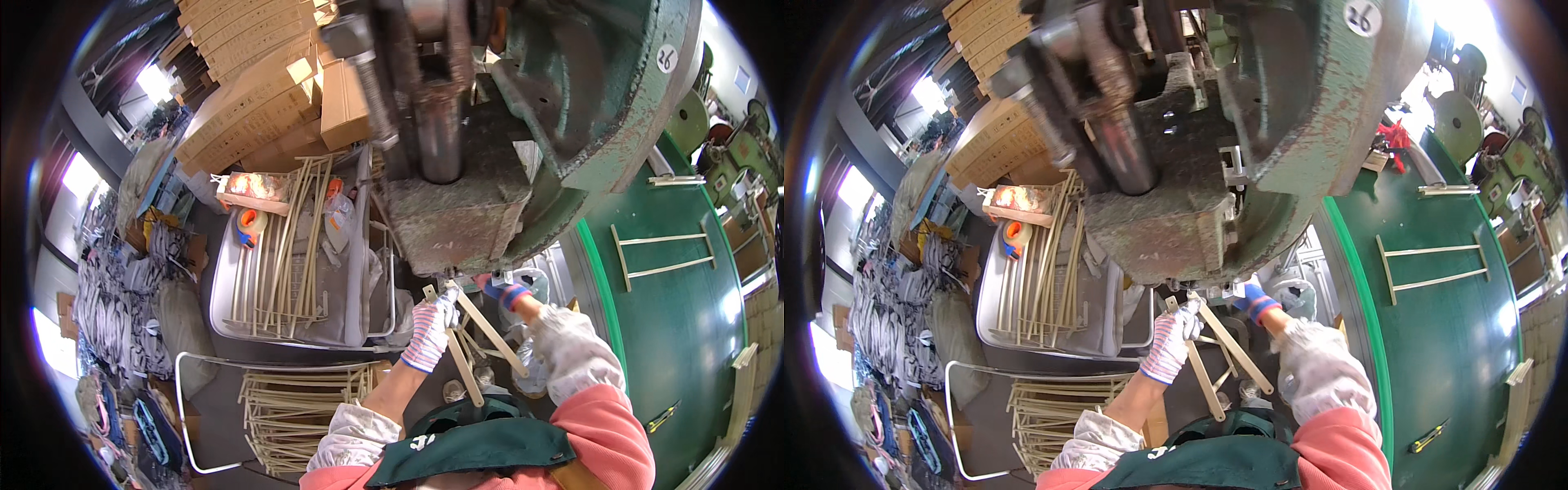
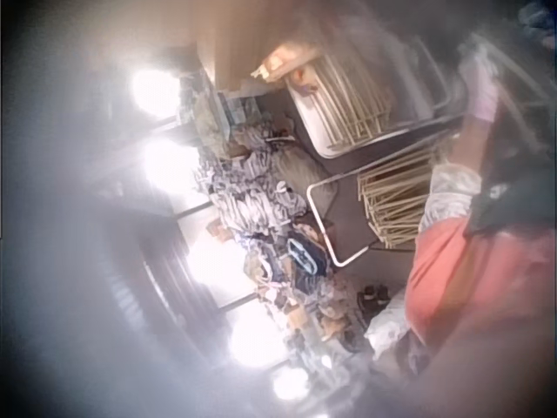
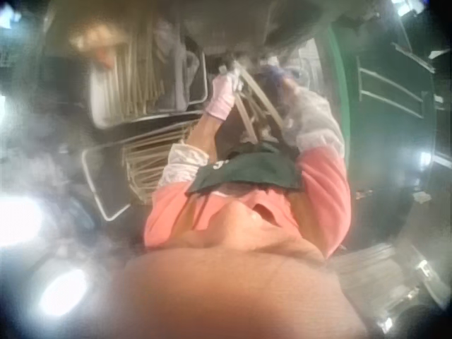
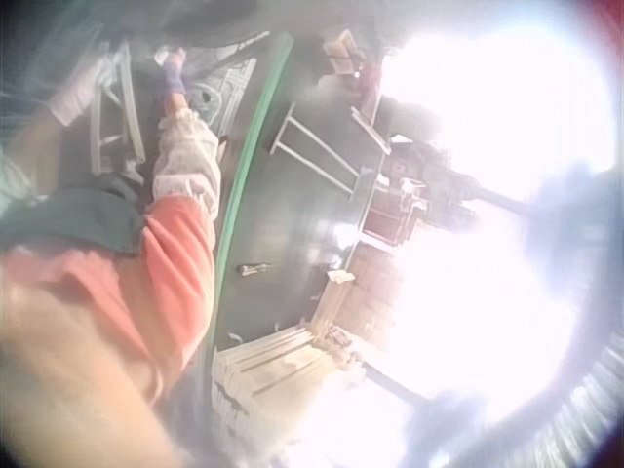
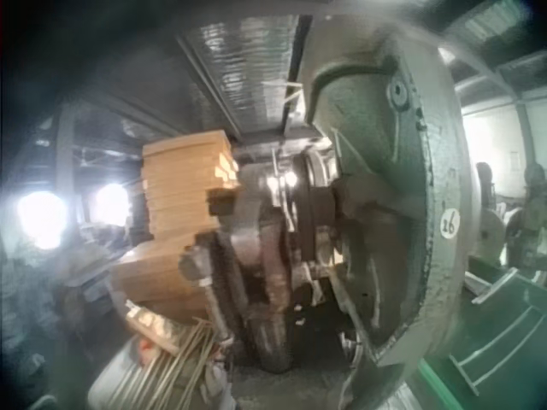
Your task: The person repeatedly picks up thin wooden sticks, aligns them under a press machine, and secures them into rectangular frames. The person then places the completed frames into a nearby bin. The process is repeated continuously throughout the clip.
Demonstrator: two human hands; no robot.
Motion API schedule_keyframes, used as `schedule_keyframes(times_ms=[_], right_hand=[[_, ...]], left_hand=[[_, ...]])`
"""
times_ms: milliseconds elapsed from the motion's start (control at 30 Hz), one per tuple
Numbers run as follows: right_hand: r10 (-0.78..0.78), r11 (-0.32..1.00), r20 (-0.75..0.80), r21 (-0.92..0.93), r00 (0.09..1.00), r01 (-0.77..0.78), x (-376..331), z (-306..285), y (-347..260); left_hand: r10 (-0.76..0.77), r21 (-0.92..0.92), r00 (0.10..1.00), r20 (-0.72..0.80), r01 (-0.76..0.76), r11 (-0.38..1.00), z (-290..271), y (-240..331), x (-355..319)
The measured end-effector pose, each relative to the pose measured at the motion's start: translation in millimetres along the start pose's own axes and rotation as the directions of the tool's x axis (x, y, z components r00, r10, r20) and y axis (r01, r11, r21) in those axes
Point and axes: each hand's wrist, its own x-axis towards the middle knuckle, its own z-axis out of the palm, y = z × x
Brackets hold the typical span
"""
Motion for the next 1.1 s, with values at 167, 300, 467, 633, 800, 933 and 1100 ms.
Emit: schedule_keyframes(times_ms=[167, 300, 467, 633, 800, 933, 1100], right_hand=[[0.11, 0.993, 0.205, 0.029, 0.973, -0.118, -3.3, 50.7, 44.5], [0.134, 0.988, 0.271, 0.038, 0.953, -0.15, -12.7, 40.0, 45.2], [0.161, 0.986, 0.266, -0.012, 0.95, -0.164, -12.4, 34.7, 44.7], [0.081, 0.992, 0.173, 0.082, 0.982, -0.096, -11.4, 18.9, 36.1], [-0.188, 0.852, 0.214, 0.521, 0.958, 0.051, -8.3, -13.7, 4.8], [-0.071, 0.264, 0.468, 0.86, 0.881, -0.436, -1.9, -25.0, -18.8], [0.032, 0.132, 0.579, 0.805, 0.814, -0.578, 14.7, -32.3, -46.3]], left_hand=[[-0.051, 0.046, 0.997, -0.056, 0.054, 0.998, 1.6, -2.6, -11.0], [-0.089, -0.005, 0.996, -0.002, 0.089, 0.996, -2.2, -8.3, -24.2], [0.035, -0.114, 0.998, 0.058, -0.029, 0.993, -11.9, -22.0, -46.3], [0.31, 0.339, 0.946, 0.099, -0.325, 0.883, -16.0, -36.8, -61.8], [0.375, 0.004, 0.926, 0.048, -0.375, 0.927, -18.2, -35.6, -45.8], [0.373, -0.052, 0.928, 0.005, -0.372, 0.927, -17.4, -30.4, -36.0], [0.361, 0.005, 0.932, 0.017, -0.362, 0.932, -15.5, -28.5, -33.6]])
